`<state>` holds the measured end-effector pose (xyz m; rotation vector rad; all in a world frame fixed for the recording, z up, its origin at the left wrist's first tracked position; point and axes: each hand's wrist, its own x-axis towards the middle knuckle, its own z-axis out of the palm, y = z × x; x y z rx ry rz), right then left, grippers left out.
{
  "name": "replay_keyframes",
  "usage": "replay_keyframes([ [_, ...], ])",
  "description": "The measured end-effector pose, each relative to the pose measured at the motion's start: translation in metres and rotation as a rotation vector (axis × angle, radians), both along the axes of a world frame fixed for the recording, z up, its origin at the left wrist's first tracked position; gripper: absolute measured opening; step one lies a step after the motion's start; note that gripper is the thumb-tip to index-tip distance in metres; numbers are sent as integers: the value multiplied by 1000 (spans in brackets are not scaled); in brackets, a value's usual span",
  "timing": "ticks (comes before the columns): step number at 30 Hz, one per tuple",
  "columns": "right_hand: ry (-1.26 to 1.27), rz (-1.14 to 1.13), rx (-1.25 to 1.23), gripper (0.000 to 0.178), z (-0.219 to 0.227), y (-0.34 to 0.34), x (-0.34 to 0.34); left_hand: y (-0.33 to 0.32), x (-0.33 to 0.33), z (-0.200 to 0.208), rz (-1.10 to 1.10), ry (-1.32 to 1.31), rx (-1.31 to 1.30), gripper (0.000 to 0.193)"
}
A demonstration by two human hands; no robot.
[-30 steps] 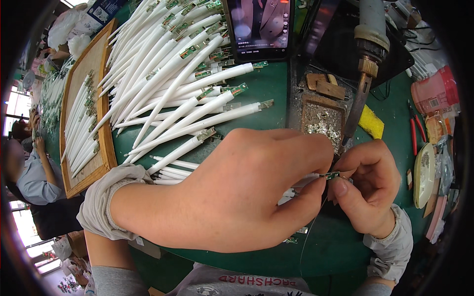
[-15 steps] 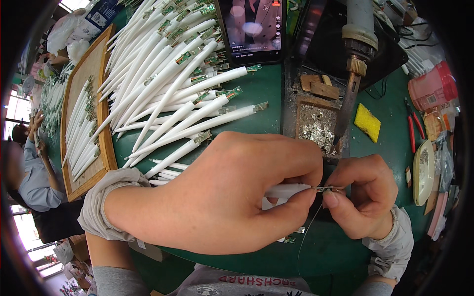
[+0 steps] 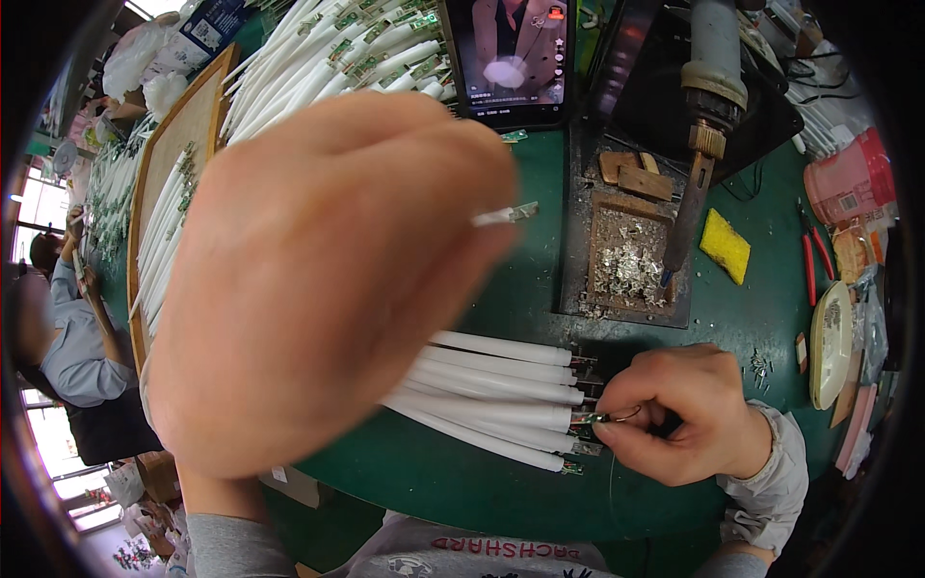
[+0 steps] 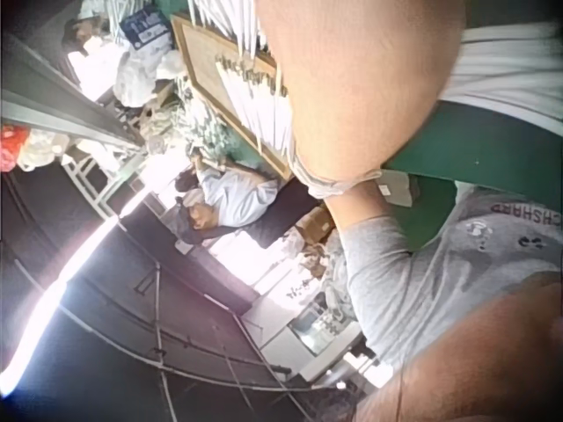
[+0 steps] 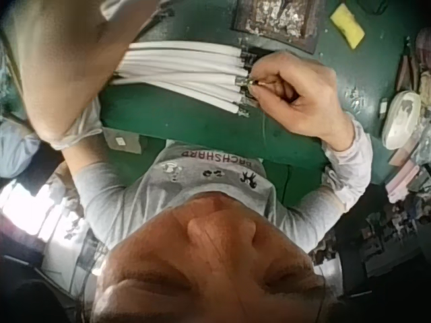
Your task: The person solders wires to small green circuit boards that are attached to white light tubes. This is done using a soldering iron and solder wire.
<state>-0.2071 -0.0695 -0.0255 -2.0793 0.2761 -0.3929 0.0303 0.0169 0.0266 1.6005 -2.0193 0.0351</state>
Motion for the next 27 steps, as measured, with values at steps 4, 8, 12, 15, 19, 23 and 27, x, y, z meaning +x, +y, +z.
replay_keyframes([
  [4,68,68,-40,16,0,3,-1,7,0,1,161,-376,328,17],
  [8,80,109,-94,16,-1,3,-2,16,1,-2,220,-587,556,18],
  [12,81,120,-107,17,-1,4,-2,24,2,-7,215,-678,568,19],
  [15,108,142,-111,17,-2,5,-2,26,3,-11,159,-617,506,18],
  [19,114,135,-142,17,-1,6,-3,21,-4,0,28,-198,543,16],
  [23,149,3,-17,18,14,4,-3,13,-5,1,-203,346,672,19],
  [27,-3,-233,420,26,4,4,-6,-6,-10,-1,-206,515,937,18],
])
